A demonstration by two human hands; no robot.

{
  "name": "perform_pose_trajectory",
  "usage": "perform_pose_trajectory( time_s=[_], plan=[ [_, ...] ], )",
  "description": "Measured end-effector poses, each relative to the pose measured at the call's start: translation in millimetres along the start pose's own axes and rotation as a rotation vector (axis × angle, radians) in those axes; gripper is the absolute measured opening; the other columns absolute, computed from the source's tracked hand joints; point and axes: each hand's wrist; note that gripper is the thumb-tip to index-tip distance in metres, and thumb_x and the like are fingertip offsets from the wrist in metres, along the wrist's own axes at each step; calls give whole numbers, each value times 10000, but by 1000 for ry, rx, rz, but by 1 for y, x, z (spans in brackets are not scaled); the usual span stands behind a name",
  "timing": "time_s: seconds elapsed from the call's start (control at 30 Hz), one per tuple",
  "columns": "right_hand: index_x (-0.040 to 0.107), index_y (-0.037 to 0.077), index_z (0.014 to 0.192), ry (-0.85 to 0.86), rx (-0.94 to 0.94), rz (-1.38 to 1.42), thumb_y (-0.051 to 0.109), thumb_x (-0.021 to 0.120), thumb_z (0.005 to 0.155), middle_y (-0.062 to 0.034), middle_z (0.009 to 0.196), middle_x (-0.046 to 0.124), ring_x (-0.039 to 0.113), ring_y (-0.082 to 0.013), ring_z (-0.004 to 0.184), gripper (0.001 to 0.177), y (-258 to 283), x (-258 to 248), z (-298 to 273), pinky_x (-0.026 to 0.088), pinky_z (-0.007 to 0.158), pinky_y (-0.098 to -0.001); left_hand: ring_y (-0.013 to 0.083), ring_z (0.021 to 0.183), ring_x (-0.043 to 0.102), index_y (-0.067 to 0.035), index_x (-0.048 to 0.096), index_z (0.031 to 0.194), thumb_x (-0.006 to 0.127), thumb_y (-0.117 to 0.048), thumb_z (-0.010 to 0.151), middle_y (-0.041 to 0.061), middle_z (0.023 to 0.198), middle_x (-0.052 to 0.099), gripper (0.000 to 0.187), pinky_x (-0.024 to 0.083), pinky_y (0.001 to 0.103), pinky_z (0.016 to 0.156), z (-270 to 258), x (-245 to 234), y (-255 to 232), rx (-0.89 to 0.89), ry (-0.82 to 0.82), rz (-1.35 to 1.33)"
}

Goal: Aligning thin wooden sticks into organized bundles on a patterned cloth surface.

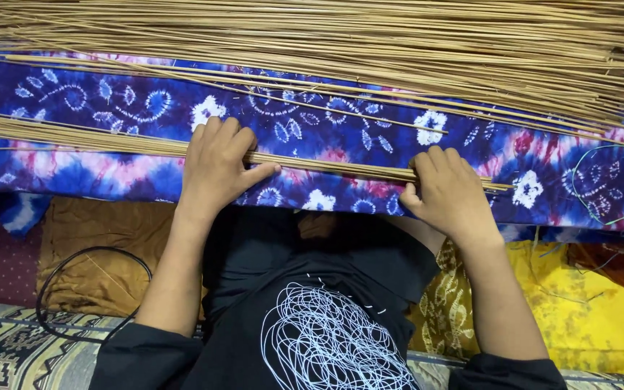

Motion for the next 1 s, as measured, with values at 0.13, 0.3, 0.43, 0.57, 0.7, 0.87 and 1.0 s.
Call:
perform_pose_trajectory(
  time_s=[0.13, 0.3, 0.43, 0.57, 0.7, 0.87, 1.0],
  plan=[
    [626, 129, 966, 8, -13, 46, 378, 707, 752, -54, 845, 553, 619, -283, 821, 337, 1, -5, 0, 531, 749, -398, 269, 780, 494, -139, 575, 834, 852, -611, 842, 44, 798, 473, 548, 396, 406, 713, 0, 1, -1, 9, -8, -7],
    [585, 149, 865, -36, -37, -65, 391, 666, 781, -26, 791, 530, 618, -234, 758, 268, 3, -5, 0, 522, 705, -343, 269, 770, 493, -143, 568, 829, 837, -634, 844, 38, 794, 461, 560, 398, 409, 707, 0, 4, 3, 3, -22, -9],
    [587, 156, 859, -45, -47, -63, 388, 663, 799, -14, 769, 533, 629, -224, 732, 251, 4, -11, 0, 529, 690, -335, 269, 771, 499, -145, 569, 821, 842, -644, 835, 36, 789, 462, 569, 402, 409, 709, -1, 4, 2, -7, -17, -5],
    [608, 128, 926, -12, -71, -16, 350, 711, 785, -31, 803, 543, 622, -258, 763, 282, 4, -11, 1, 501, 703, -372, 271, 777, 501, -146, 566, 829, 829, -646, 854, 42, 794, 457, 566, 403, 408, 716, -3, 4, 1, -4, -28, -10],
    [599, 157, 941, -100, -96, -130, 368, 746, 830, -13, 828, 528, 599, -229, 793, 281, -13, 4, 4, 480, 714, -355, 271, 770, 503, -145, 573, 841, 813, -640, 874, 42, 796, 468, 552, 403, 409, 711, -1, 4, 2, 2, -39, 8],
    [642, 218, 1003, -264, -75, -130, 284, 758, 846, 22, 804, 537, 603, -190, 759, 206, -5, -27, 19, 478, 737, -328, 270, 763, 534, -143, 592, 829, 843, -611, 815, 42, 785, 495, 531, 407, 413, 698, 8, -3, -3, 25, -40, 123],
    [707, 250, 1062, -410, -61, -55, 227, 779, 808, 35, 803, 566, 587, -180, 757, 264, 4, -22, 24, 470, 773, -329, 249, 565, 561, -205, 564, 652, 841, -432, 786, -14, 562, 488, 382, 416, 385, 590, 3, 17, 12, -89, 32, 218]
  ],
)
Point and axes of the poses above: each hand's wrist, its own z-axis towards the middle knuckle, its own x-axis out of the palm, y = z × x
